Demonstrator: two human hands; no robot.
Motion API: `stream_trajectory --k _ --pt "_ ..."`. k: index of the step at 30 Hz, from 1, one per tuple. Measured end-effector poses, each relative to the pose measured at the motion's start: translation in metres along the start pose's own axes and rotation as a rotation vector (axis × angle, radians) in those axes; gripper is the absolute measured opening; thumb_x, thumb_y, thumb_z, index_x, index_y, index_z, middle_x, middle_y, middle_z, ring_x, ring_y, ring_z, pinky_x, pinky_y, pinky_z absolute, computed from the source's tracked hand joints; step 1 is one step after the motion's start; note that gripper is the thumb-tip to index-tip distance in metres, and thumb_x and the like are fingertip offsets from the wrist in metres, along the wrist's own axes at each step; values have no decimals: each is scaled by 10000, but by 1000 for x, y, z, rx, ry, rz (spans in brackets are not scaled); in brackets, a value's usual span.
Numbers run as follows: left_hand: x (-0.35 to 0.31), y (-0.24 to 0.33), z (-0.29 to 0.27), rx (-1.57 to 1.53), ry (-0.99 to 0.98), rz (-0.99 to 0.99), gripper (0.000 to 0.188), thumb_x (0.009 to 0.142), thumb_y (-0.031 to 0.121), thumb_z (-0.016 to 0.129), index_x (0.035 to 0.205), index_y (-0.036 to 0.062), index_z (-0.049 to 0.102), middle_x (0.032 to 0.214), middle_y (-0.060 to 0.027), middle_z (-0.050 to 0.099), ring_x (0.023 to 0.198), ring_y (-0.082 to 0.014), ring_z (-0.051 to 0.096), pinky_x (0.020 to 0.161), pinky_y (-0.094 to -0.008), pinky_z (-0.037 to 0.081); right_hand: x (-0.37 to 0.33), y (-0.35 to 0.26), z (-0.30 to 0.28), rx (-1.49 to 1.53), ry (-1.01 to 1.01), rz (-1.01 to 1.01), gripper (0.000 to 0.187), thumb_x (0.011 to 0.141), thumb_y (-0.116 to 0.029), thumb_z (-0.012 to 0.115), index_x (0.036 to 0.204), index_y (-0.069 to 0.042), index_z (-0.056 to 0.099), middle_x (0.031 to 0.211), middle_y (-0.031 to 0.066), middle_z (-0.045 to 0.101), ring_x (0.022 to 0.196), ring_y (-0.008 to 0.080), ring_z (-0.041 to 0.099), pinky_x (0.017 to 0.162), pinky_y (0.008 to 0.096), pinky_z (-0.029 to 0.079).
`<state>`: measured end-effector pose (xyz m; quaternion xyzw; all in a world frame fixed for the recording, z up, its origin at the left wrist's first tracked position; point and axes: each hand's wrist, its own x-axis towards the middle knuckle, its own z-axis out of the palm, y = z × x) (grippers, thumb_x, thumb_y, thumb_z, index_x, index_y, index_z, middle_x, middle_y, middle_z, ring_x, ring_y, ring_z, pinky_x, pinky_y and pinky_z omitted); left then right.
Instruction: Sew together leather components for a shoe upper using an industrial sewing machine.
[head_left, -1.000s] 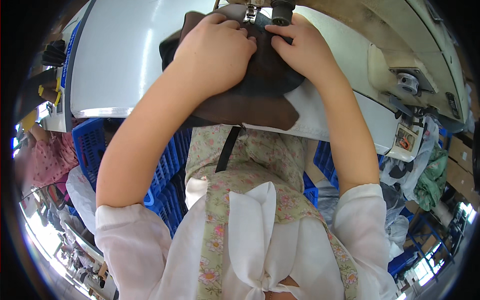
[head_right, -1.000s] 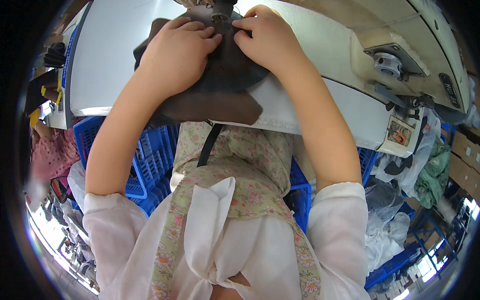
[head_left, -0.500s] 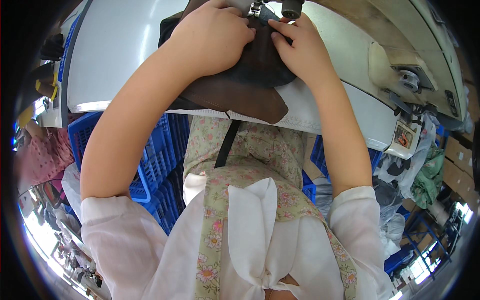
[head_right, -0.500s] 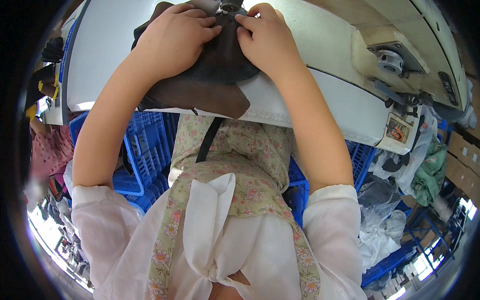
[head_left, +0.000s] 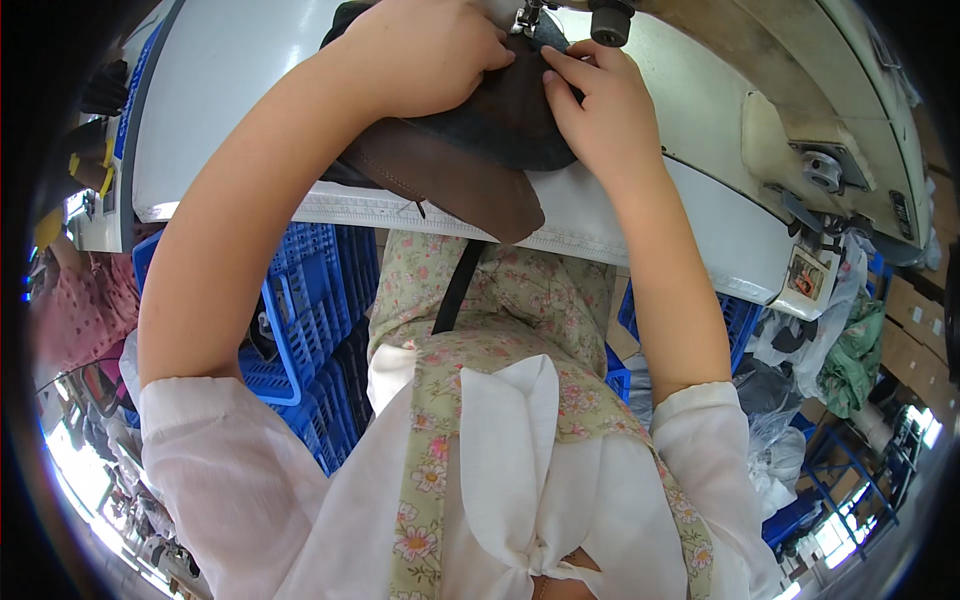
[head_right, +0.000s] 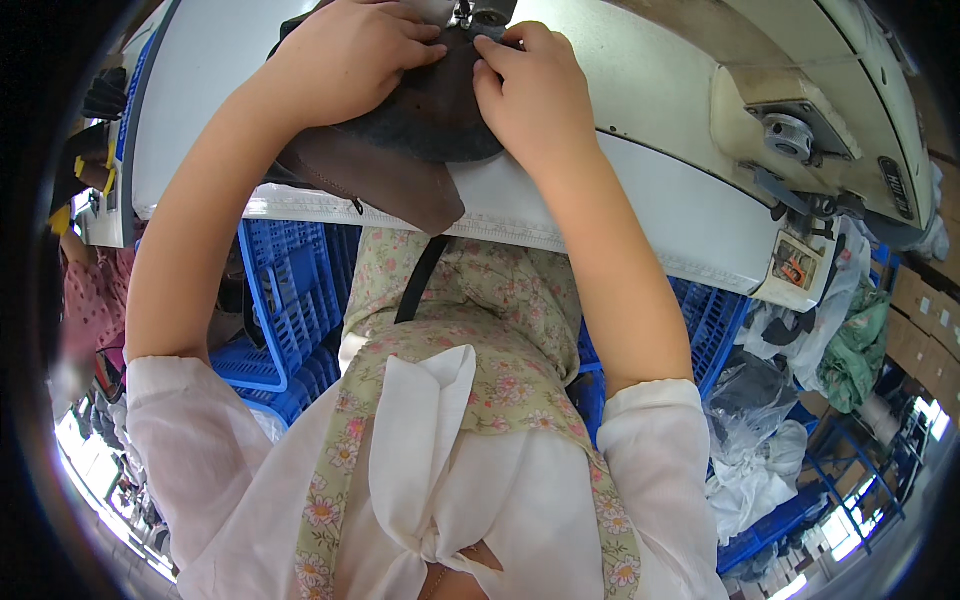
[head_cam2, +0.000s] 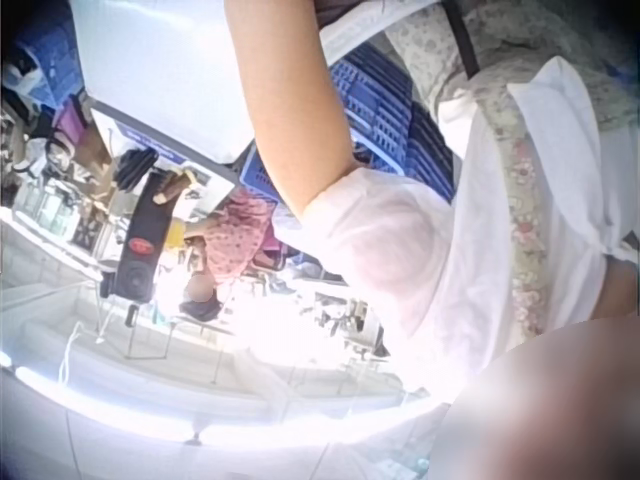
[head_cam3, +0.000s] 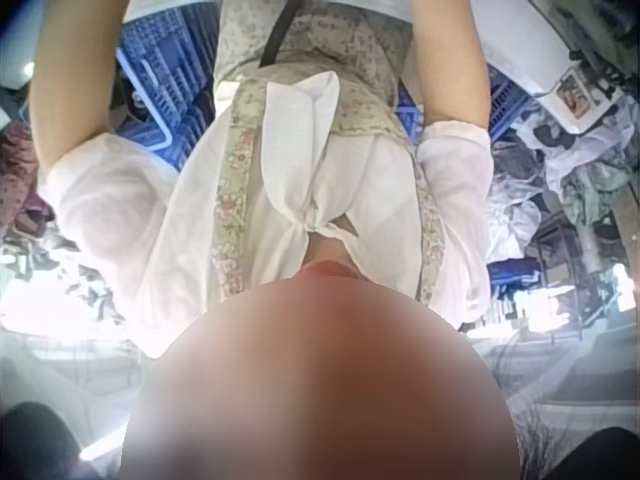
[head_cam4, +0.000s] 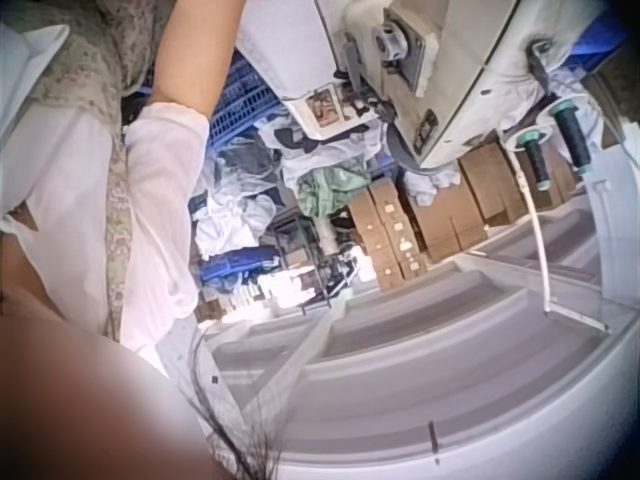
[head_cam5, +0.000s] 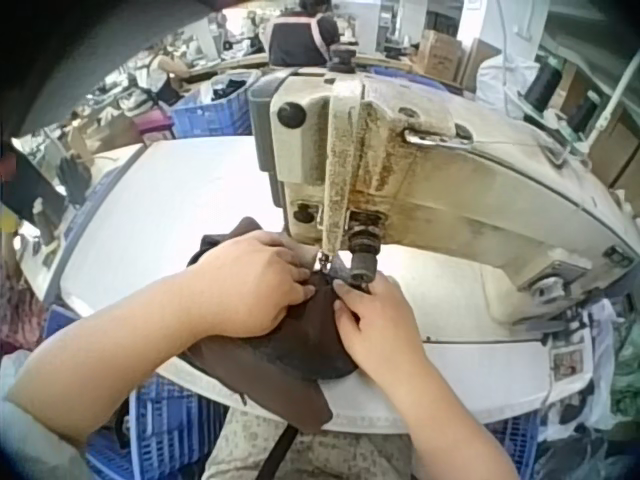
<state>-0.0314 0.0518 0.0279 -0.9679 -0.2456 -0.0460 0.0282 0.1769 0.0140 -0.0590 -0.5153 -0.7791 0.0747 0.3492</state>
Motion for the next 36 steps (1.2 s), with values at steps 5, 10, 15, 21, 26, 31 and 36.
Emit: stream_trajectory --k 5,10,15,21,26,31,36 --pt "0 -8 -4 -40 34 28 234 729 170 605 868 64 762 894 -104 717 956 -267 661 900 -380 491 0 -4 3 -59 1 -7 232 842 -173 665 1040 -86 749 1026 135 641 989 311 603 845 413 520" --pt "1 -17 -9 -26 -92 51 208 726 168 610 851 86 756 883 -86 705 905 -262 654 850 -385 487 -1 -8 7 -101 -3 -30 242 844 -176 672 1051 -69 738 1037 139 633 993 312 598 843 416 524" --pt "3 -21 -9 2 -62 143 210 736 173 610 871 105 756 889 -67 703 882 -255 647 839 -377 478 -4 -8 7 -59 31 -47 269 849 -182 671 1087 -69 725 1055 125 633 1010 311 589 862 409 521" --pt "1 -5 -6 143 -65 61 220 773 181 595 906 120 760 973 -58 704 970 -239 636 887 -360 460 -15 2 -15 199 -117 29 357 821 -127 658 1176 -96 689 1239 140 614 1154 332 557 976 408 482" --pt "4 -3 -20 37 -176 -53 238 778 162 617 968 124 756 1142 -117 673 1054 -276 624 963 -393 449 -18 3 -40 94 -229 -202 477 792 -106 641 1269 -122 634 1334 140 571 1216 331 533 1032 410 448" --pt "-5 39 -48 -308 50 -133 271 747 -6 578 990 16 697 1031 -122 678 1033 -324 602 925 -418 476 -4 9 -48 184 -299 -146 461 798 -178 653 1255 -116 645 1303 133 598 1178 321 562 1026 398 453" --pt "-6 133 -68 -466 -363 -204 343 684 28 635 1024 -16 652 1112 -199 640 1018 -354 631 858 -435 516 33 12 -61 488 -557 144 349 873 -219 607 1196 -108 679 1123 119 677 1037 240 625 909 345 493"
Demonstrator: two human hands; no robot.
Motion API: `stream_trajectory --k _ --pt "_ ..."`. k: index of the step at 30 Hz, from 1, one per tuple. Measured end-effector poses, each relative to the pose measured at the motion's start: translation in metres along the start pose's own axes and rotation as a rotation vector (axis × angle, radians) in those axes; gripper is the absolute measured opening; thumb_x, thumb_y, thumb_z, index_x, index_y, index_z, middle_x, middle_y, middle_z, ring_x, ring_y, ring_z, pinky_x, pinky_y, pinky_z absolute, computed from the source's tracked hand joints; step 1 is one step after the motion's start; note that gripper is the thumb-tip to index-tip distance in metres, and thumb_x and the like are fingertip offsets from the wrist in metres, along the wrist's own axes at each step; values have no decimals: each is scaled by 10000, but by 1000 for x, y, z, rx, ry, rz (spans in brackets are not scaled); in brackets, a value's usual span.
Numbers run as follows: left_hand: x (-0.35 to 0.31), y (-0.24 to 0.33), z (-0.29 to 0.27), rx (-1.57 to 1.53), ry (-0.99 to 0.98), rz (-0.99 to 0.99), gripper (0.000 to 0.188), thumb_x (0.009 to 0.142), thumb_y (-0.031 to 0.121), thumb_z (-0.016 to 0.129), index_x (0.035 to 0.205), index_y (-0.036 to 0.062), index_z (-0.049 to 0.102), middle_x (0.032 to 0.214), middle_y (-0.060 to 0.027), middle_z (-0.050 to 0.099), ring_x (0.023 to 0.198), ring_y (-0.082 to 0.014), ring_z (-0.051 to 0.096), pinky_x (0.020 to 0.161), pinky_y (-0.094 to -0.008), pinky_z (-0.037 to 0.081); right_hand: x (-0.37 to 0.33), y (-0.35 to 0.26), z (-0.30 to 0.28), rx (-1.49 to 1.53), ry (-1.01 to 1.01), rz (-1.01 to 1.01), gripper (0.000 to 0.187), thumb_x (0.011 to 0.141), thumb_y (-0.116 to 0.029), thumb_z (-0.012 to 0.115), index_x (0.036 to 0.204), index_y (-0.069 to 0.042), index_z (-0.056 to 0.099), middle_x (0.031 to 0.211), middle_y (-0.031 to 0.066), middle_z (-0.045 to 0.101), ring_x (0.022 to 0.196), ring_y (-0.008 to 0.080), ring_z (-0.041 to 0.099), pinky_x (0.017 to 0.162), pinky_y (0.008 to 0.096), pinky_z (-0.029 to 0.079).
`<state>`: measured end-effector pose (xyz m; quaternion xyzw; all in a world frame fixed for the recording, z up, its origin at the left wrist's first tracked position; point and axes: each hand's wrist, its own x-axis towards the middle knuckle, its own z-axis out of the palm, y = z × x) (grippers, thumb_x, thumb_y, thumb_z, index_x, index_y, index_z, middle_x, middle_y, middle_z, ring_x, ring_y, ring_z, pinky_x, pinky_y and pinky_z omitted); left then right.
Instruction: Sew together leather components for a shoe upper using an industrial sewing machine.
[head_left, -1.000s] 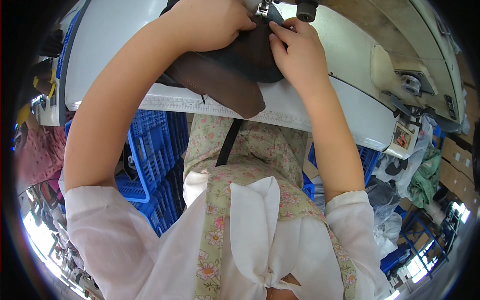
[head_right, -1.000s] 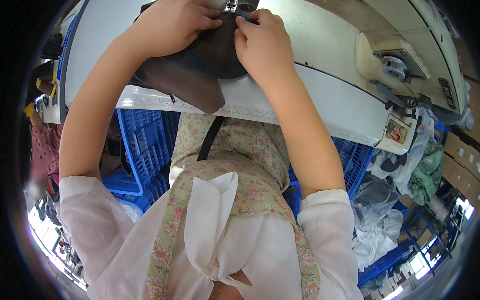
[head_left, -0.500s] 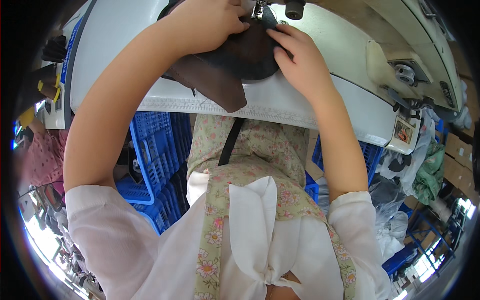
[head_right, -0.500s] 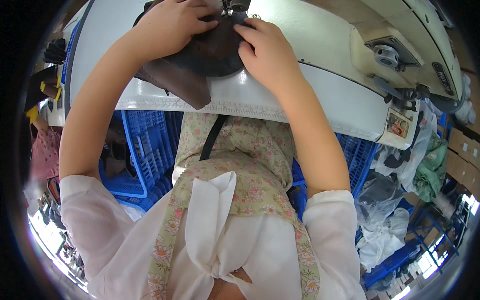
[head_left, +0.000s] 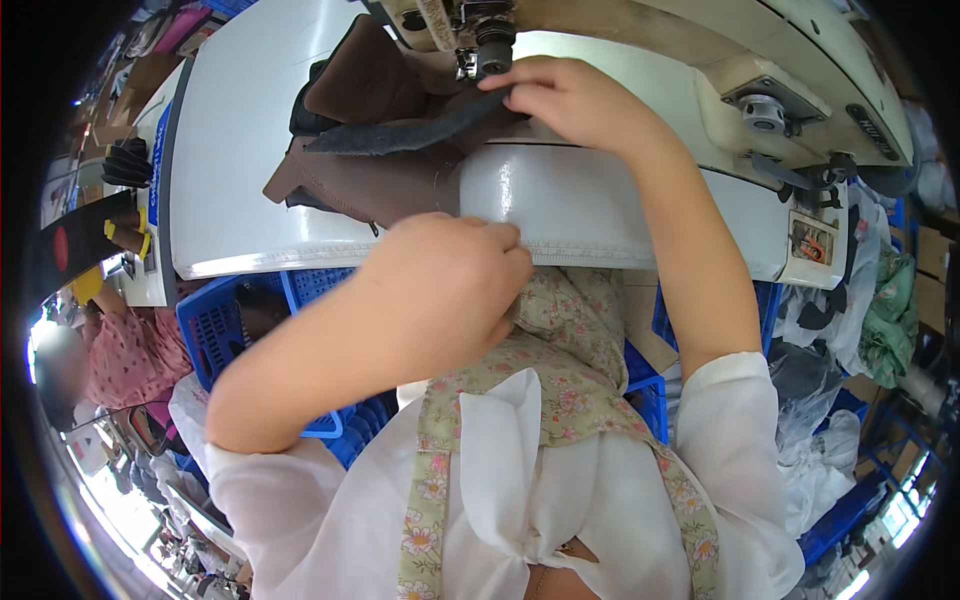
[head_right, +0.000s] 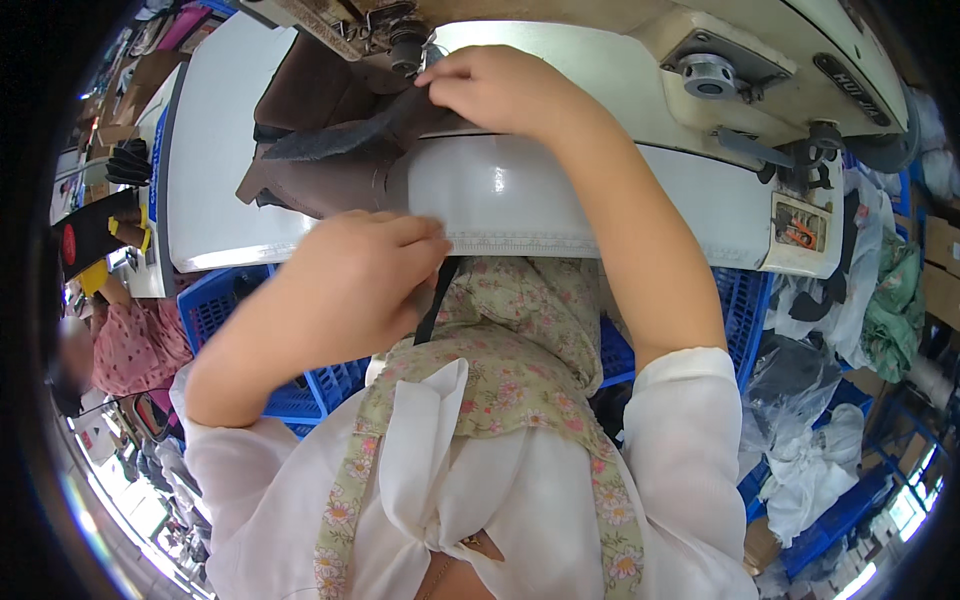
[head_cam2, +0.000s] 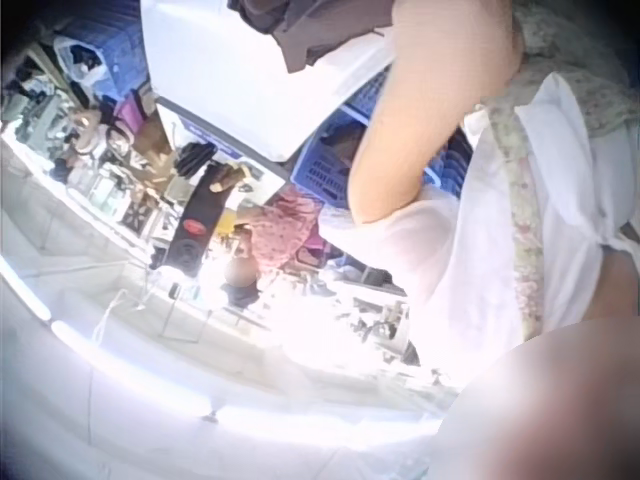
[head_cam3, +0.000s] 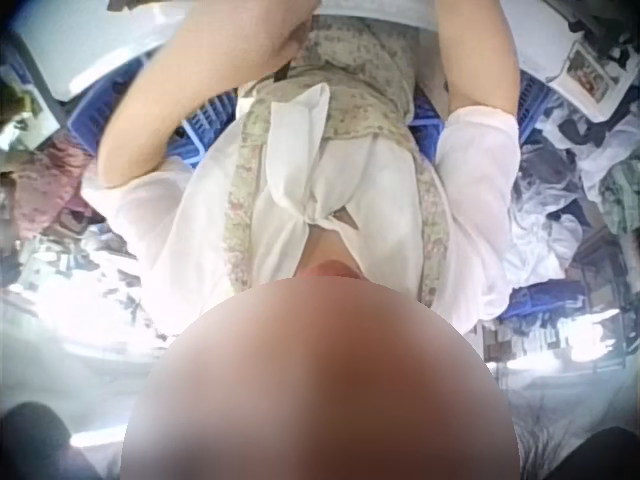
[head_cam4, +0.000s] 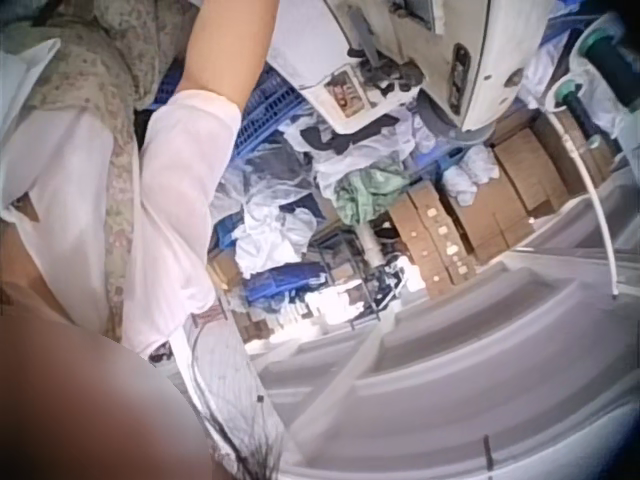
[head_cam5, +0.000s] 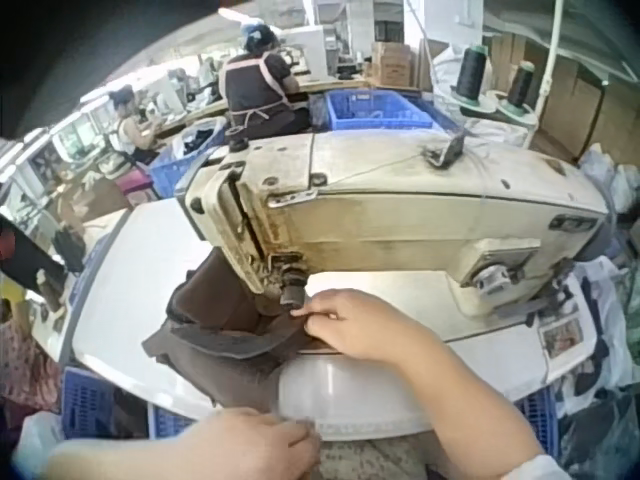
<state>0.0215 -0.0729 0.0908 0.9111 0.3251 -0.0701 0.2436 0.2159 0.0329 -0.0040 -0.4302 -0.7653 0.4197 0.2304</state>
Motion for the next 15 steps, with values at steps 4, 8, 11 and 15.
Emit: stream_trajectory --k 4,8,11,15 --pt "35 -28 44 658 663 -131 327 693 161 690 921 -69 643 1159 -200 593 1023 -308 619 839 -381 518 15 12 8 192 150 57 359 882 -313 568 1116 -77 704 927 119 719 853 240 660 814 332 505" --pt "66 -53 49 513 602 -371 437 731 95 644 1147 -33 603 1223 -206 605 1116 -357 600 953 -434 486 19 12 12 167 219 101 316 862 -281 574 1058 -74 711 920 122 717 861 254 672 809 342 512" --pt "86 -55 50 327 499 -455 365 754 96 618 1112 37 652 1132 -170 648 1085 -337 620 945 -433 489 20 10 10 109 228 67 265 822 -230 609 1009 -74 712 910 128 712 872 269 675 809 352 516" --pt "96 -70 88 739 901 -448 278 805 161 589 1046 149 726 1127 -139 659 1092 -310 624 961 -476 473 22 21 17 -68 228 -111 255 734 -133 666 980 -85 712 917 134 705 895 302 672 816 375 522"
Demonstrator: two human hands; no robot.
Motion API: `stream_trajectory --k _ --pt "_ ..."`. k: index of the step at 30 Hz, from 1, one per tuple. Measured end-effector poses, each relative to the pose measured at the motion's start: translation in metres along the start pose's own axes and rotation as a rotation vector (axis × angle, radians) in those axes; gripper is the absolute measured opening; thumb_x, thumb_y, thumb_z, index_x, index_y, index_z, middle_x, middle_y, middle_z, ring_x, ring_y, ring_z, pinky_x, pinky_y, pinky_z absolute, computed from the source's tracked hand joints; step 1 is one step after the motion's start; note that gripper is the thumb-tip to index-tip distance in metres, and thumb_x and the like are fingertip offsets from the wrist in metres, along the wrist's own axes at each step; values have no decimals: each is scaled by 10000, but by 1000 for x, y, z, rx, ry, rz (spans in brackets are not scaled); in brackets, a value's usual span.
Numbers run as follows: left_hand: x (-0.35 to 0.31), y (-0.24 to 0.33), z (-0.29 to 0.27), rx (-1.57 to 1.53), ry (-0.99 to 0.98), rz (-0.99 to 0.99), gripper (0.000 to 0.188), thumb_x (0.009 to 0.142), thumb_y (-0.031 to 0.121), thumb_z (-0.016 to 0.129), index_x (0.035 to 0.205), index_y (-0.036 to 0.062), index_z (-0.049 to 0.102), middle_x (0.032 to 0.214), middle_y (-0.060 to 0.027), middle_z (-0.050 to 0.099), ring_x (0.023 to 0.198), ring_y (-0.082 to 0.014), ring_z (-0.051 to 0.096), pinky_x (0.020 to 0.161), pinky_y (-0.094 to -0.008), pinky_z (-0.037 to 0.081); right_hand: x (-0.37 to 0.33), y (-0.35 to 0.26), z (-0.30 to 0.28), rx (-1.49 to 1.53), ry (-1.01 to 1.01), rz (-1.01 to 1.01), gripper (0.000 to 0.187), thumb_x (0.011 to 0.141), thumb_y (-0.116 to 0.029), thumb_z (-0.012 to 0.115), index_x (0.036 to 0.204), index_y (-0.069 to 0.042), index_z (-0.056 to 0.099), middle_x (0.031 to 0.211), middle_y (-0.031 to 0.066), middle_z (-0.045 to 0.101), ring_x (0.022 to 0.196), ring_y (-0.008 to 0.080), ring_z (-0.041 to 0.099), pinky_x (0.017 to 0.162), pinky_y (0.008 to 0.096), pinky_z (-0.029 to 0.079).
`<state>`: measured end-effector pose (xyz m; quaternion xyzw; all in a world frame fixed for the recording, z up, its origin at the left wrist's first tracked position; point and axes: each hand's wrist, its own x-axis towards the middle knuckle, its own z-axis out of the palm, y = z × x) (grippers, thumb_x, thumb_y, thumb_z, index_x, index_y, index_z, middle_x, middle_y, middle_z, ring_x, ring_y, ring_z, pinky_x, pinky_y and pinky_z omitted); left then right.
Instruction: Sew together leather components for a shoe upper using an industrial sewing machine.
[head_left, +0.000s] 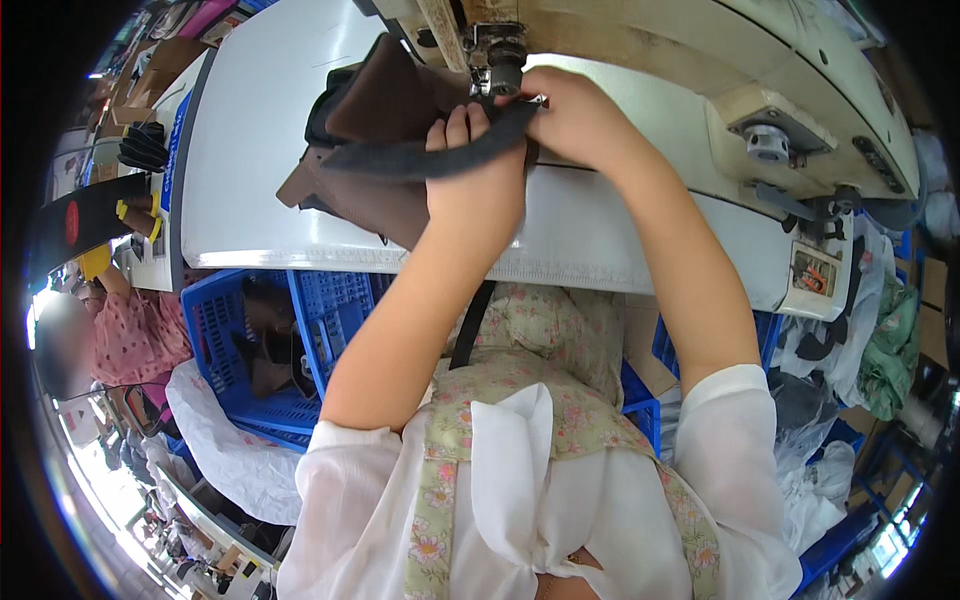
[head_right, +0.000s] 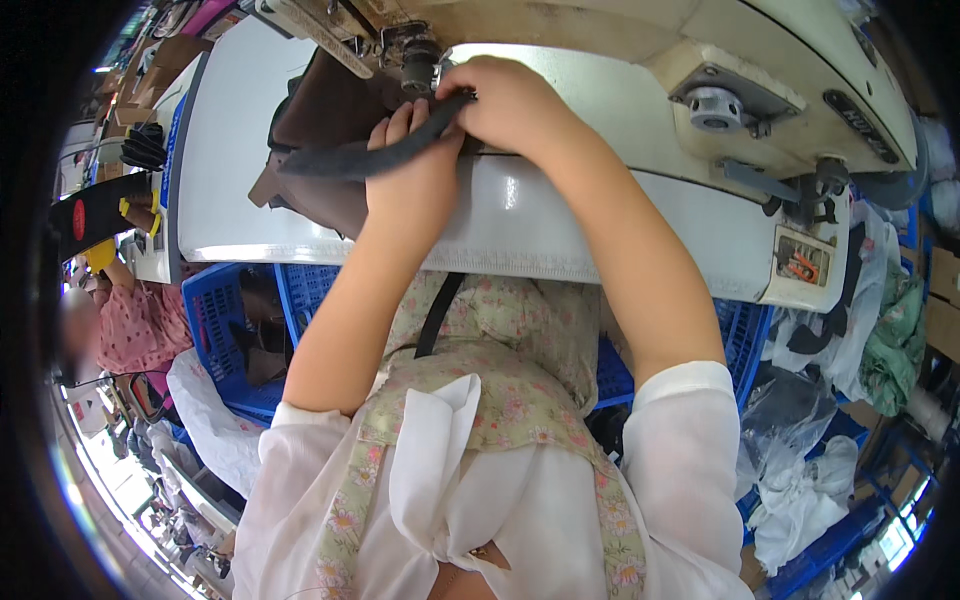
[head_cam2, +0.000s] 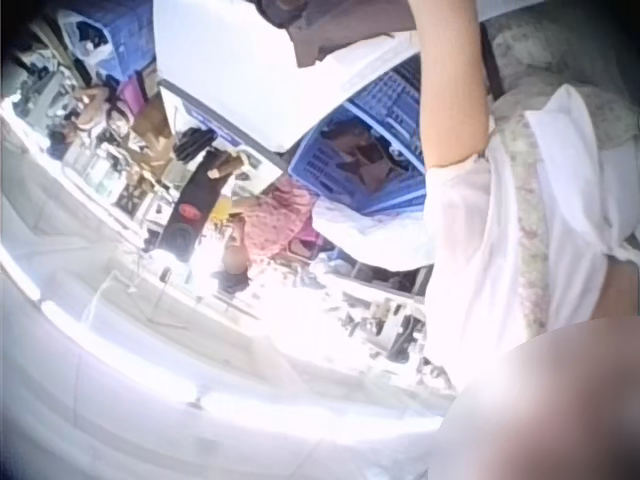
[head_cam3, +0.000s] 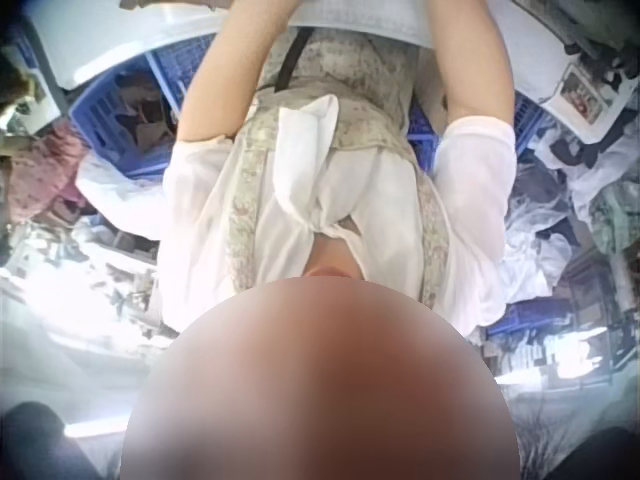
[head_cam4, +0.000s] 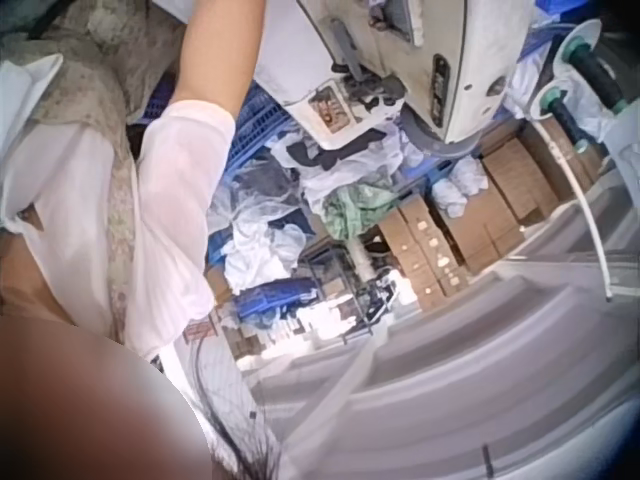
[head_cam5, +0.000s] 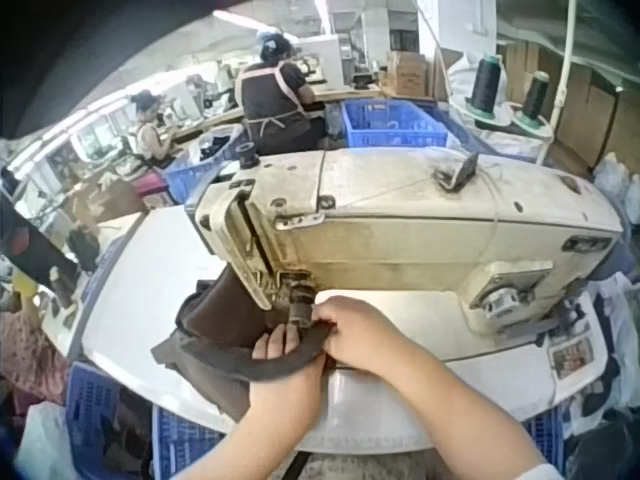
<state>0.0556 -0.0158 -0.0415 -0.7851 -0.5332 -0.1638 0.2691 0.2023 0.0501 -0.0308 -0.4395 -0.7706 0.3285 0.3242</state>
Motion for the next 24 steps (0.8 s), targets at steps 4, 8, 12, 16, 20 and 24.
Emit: stream_trajectory --k 4,8,12,16,20,24 --pt "-13 -2 10 -21 -3 1 292 817 182 602 1078 146 728 1205 -185 619 1130 -372 601 961 -494 479 -3 3 7 -104 -16 -18 296 719 -73 652 1009 -98 708 944 134 704 917 328 665 825 396 523" --pt "-20 2 17 -28 -69 -46 305 828 195 611 1107 141 723 1250 -221 593 1190 -423 566 950 -507 487 -4 6 9 -114 -19 -13 300 695 -43 667 985 -97 722 983 136 706 932 330 666 834 397 527" --pt "-16 -12 11 -225 -101 -4 356 803 154 621 1137 43 667 1225 -305 586 1150 -465 581 920 -514 492 -9 16 15 -88 56 -150 292 684 -23 663 960 -86 732 1044 132 703 972 319 662 857 383 531" --pt "-17 -21 16 -315 -74 -3 325 799 145 635 1101 34 686 1212 -284 603 1152 -444 585 920 -504 496 -11 14 14 -89 47 -137 304 673 -11 651 958 -73 735 1111 122 689 1022 314 646 873 371 531" --pt "-21 -27 20 -461 -102 -107 374 691 40 617 1024 135 760 1270 -213 608 1243 -368 549 1017 -461 459 -12 7 13 -131 24 -122 295 674 -12 651 954 -61 728 1066 106 686 980 316 644 853 374 532" --pt "-20 -30 15 -535 -107 -94 406 664 6 600 1014 134 763 1277 -208 606 1247 -347 550 1026 -453 455 -15 9 13 -212 73 -231 287 680 -22 656 957 -51 725 1009 92 676 938 316 640 830 387 533"
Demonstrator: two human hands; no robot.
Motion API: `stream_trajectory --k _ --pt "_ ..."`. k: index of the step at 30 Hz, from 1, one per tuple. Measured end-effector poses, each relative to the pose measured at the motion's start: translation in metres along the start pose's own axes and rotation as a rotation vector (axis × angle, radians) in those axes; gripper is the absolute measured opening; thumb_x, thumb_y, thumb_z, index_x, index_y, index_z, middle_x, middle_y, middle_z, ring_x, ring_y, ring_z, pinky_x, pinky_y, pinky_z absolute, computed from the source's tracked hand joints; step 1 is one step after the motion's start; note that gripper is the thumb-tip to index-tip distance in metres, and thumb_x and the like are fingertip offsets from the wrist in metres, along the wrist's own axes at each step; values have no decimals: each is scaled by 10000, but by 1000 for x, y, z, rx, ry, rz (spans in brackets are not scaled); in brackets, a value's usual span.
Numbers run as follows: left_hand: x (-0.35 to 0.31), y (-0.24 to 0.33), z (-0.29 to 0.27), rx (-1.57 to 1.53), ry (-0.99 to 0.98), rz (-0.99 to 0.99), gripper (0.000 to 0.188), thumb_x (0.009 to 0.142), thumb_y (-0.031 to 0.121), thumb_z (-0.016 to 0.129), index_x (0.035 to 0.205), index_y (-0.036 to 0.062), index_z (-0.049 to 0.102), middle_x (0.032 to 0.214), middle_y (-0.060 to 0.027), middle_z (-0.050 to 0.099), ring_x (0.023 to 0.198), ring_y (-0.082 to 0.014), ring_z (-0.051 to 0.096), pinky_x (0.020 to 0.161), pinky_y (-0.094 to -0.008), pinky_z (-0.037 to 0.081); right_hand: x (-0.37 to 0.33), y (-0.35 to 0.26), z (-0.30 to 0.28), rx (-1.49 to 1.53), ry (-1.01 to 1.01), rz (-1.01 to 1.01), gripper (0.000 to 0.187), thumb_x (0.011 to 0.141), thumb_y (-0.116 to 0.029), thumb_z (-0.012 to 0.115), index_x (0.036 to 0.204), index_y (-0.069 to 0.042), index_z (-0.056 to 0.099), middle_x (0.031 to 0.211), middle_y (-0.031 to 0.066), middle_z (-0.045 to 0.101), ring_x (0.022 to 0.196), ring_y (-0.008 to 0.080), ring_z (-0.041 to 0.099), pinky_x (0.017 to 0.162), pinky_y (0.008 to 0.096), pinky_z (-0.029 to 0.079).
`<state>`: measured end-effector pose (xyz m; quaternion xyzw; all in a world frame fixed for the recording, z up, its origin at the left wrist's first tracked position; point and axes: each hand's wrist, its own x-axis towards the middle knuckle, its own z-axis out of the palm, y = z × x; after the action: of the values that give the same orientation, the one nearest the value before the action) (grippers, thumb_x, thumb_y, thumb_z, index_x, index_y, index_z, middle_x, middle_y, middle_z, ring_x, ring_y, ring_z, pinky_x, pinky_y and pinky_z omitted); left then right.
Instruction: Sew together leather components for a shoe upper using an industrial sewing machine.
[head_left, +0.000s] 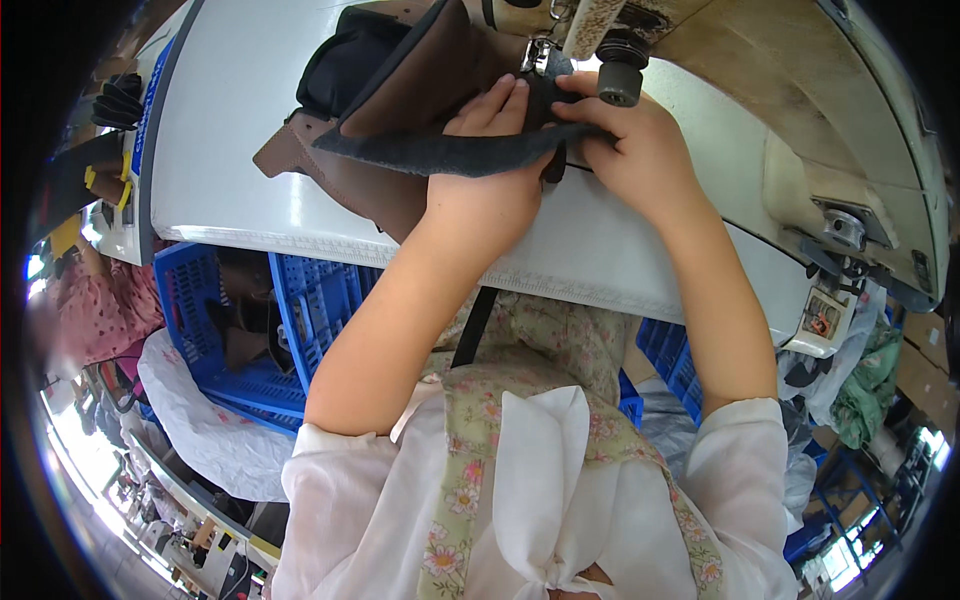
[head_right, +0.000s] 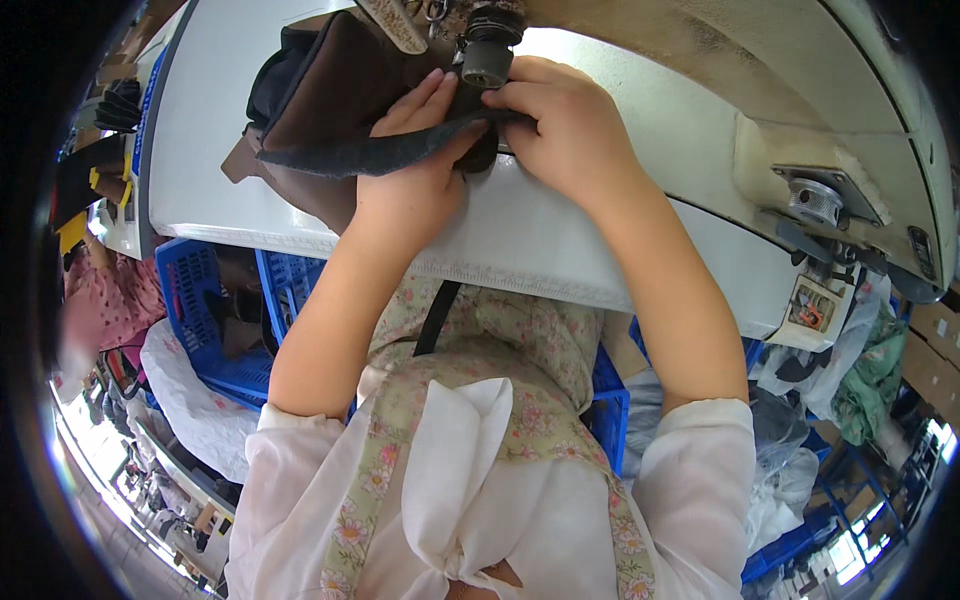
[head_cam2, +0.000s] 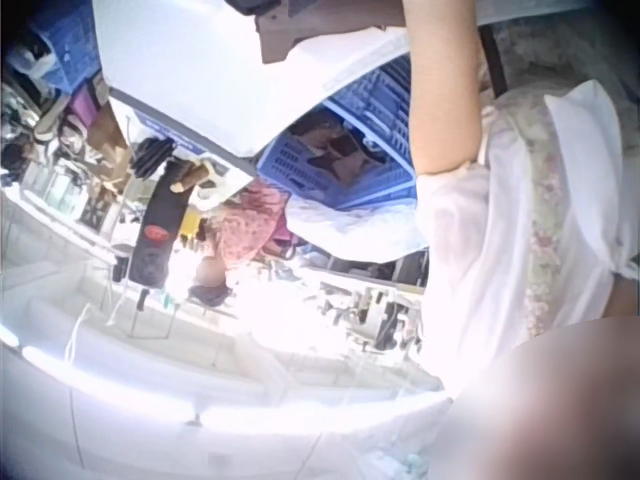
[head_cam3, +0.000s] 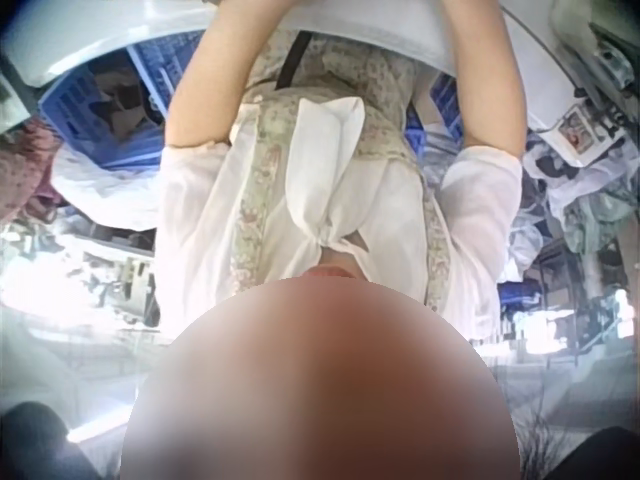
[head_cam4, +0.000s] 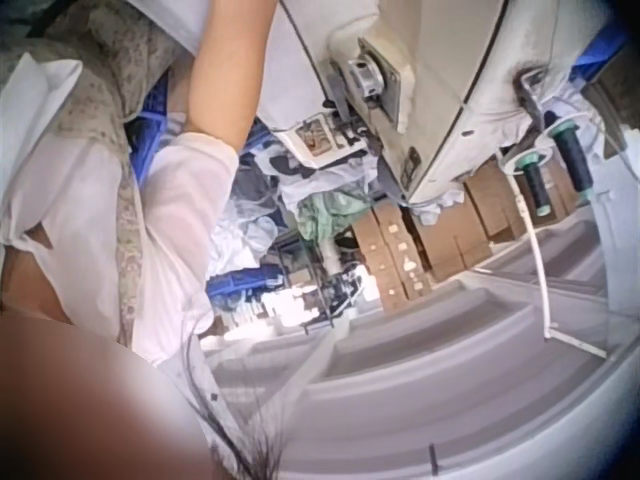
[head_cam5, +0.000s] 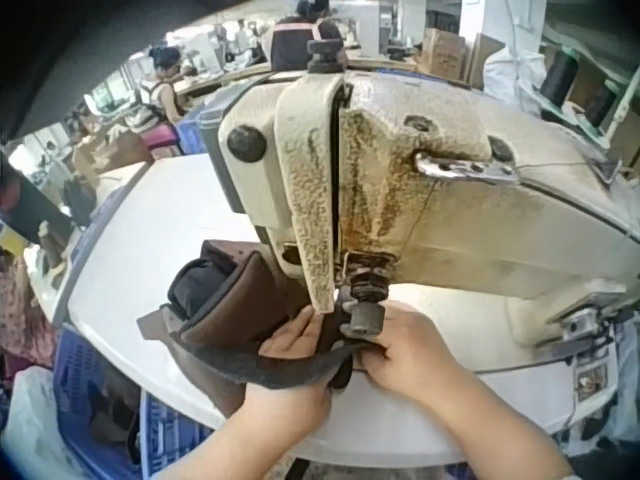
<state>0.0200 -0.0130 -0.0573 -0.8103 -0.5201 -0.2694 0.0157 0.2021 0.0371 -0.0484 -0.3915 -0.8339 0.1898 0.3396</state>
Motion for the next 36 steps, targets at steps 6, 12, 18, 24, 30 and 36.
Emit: stream_trajectory --k 6,12,18,24,30,36 --pt "-2 -3 0 8 0 21 389 662 4 605 994 129 765 1272 -203 609 1243 -345 554 1025 -452 456 -6 -10 0 -84 -63 15 321 704 -19 639 1013 -41 723 1091 103 653 1013 312 621 884 400 513" --pt "0 -5 0 -65 23 43 361 654 -15 607 968 88 754 1240 -212 623 1220 -349 570 1009 -448 470 -11 -14 1 -175 -79 7 383 714 -27 635 1086 -61 717 1130 114 648 1167 311 559 996 446 448" --pt "3 -10 -1 -86 7 80 365 644 -22 610 974 60 741 1238 -209 625 1220 -341 571 1007 -439 474 -15 -9 4 -196 -67 -22 389 714 -25 634 1094 -53 711 1172 116 644 1171 315 563 995 436 457" --pt "8 -16 -2 -95 3 119 358 647 -25 608 971 55 738 1234 -197 630 1222 -331 569 1017 -427 472 -11 -10 4 -203 -32 -28 374 714 -8 633 1080 -33 705 1154 113 646 1129 321 578 971 431 476" --pt "10 -17 0 -95 -10 104 364 658 -33 605 974 75 748 1233 -171 633 1224 -322 566 1022 -419 468 -11 -7 6 -173 -29 -2 373 719 1 627 1083 -34 703 1128 113 643 1092 321 581 963 433 475" --pt "11 -4 -11 62 3 9 345 695 23 651 1007 131 754 1237 -149 630 1185 -321 580 1013 -440 463 -13 -11 9 -213 -25 25 412 707 5 626 1110 -50 694 1153 111 637 1120 320 571 970 438 469"
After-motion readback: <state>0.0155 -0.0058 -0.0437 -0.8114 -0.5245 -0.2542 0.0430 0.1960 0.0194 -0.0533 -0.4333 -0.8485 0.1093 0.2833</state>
